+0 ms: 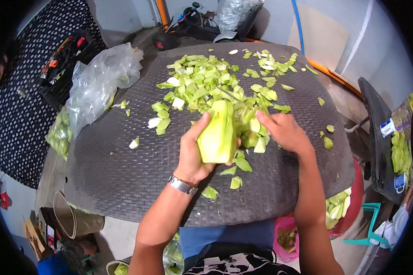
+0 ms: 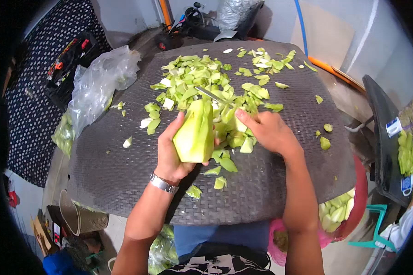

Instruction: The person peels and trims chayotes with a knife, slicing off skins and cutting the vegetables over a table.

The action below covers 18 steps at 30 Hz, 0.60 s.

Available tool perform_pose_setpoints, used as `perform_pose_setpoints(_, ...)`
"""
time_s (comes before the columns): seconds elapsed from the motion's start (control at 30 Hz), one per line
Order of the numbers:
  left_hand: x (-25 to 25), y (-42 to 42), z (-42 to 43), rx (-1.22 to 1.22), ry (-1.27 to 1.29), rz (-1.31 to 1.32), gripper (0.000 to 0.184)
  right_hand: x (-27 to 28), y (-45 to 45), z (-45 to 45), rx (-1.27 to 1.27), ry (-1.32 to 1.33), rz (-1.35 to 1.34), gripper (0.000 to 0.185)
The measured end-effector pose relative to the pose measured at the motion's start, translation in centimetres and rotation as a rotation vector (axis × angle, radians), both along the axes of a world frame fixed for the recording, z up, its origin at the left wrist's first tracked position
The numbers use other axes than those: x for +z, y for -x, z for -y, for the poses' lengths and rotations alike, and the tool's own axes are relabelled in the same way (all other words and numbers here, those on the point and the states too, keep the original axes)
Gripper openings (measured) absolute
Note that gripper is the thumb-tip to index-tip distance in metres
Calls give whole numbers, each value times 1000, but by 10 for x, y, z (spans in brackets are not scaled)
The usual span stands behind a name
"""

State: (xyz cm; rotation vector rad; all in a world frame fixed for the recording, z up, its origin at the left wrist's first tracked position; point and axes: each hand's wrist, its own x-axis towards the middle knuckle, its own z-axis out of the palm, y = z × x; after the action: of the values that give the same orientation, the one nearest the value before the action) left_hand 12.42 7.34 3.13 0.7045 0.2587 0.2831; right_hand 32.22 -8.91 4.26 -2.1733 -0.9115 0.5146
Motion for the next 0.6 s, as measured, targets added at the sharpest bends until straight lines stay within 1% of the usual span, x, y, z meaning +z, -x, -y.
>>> perform_pose_setpoints(0.07,0,-2,-2,67,-20,-14,59,17,13,-2,11,143,-480,81)
perform_pose_setpoints(0.17,-4,-2,-5,92,-19,0,58,15,21,-5,235,-30,-980,88)
perform_pose_setpoints(0.23,-7,-2,-5,102,-30,8,59,-5,23,-15,545,-333,-1542,88)
perform_pose_setpoints(0.3,-7,2,-7,83,26,31,57,-14,29,-18,532,-460,-1798,86)
perform_pose_setpoints(0.33,-7,3,-9,74,53,43,56,-14,33,-18,492,-513,-1823,87)
perform_pose_setpoints(0.4,-6,0,-5,150,129,25,52,-12,41,-18,410,-613,-1872,87)
perform_pose_setpoints(0.43,-5,-2,-4,189,167,17,51,-10,43,-18,422,-598,-1827,86)
perform_pose_setpoints(0.5,-14,-3,-11,199,94,8,49,-5,45,-17,441,-570,-1739,85)
perform_pose_setpoints(0.53,-16,-3,-13,201,60,0,48,-2,47,-16,356,-496,-1494,84)
perform_pose_setpoints(0.6,-16,-4,-11,201,80,4,48,3,51,-15,191,-340,-1000,83)
